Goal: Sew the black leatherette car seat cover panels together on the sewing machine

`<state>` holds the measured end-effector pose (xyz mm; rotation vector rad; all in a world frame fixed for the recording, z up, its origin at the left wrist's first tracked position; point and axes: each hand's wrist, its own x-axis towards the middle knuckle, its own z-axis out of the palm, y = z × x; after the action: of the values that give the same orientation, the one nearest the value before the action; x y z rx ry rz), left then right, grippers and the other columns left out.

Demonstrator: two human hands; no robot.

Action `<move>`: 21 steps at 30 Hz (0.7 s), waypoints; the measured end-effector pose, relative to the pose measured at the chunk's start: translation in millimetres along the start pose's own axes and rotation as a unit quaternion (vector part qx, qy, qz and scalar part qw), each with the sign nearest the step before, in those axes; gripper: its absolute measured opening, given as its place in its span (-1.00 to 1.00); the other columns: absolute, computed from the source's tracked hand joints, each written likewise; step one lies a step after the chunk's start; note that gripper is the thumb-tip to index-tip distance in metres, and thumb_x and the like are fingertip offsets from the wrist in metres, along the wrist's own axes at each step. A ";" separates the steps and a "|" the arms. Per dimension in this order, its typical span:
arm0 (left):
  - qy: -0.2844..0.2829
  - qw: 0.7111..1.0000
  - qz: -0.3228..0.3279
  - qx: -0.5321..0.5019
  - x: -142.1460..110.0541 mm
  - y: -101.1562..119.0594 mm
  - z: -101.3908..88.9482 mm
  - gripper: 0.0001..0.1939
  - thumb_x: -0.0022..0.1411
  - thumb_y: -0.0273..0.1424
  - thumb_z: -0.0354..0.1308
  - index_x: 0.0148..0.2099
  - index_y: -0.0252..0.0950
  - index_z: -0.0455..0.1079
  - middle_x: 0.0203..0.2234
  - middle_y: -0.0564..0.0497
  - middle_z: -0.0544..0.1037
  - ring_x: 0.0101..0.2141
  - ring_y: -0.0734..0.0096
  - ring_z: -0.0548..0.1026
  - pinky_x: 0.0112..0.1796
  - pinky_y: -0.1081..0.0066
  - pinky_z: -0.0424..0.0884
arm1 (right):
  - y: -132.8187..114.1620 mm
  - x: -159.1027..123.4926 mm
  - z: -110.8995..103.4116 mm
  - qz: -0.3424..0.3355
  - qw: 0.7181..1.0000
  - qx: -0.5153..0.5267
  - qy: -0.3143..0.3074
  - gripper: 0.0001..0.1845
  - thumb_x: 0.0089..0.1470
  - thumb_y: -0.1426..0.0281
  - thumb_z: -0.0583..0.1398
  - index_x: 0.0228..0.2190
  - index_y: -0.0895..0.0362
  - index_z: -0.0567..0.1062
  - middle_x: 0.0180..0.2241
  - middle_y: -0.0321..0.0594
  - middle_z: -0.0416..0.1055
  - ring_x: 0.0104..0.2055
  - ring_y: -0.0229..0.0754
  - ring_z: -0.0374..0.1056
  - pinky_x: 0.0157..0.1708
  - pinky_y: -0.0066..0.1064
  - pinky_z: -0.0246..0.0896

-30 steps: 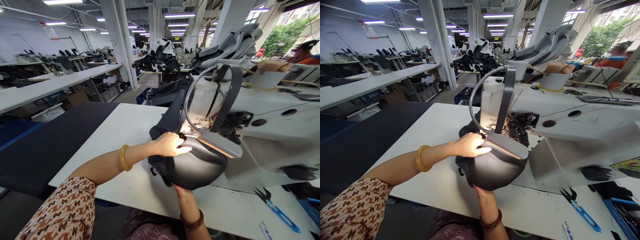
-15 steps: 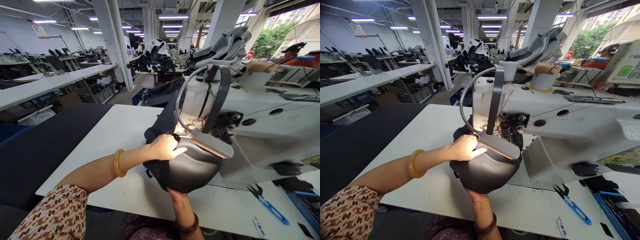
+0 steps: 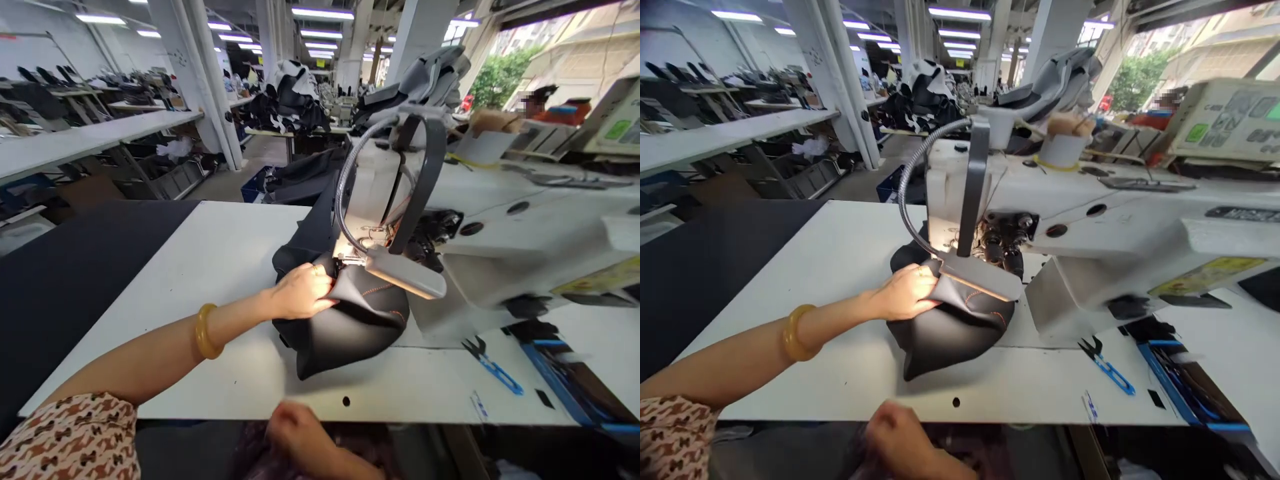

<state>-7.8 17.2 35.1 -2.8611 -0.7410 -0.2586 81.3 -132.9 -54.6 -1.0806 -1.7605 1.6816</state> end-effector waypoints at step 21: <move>0.094 0.988 0.014 0.122 -9.3 18.3 18.3 -0.64 0.16 -0.37 0.12 -0.03 -0.46 0.42 -0.07 -0.09 0.52 -0.23 0.29 0.47 -0.25 0.39 0.46 | -52.5 -12.8 -136.1 -0.202 0.549 -0.788 0.190 -0.72 0.18 0.57 -0.01 -0.23 0.25 0.48 -0.15 -0.15 0.46 -0.03 -0.11 0.23 -0.45 -0.33 -0.08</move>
<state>-4.5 1.0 13.1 -2.5720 -0.6453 -0.3979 184.5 -58.0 17.3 -1.1766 -2.6272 -0.8826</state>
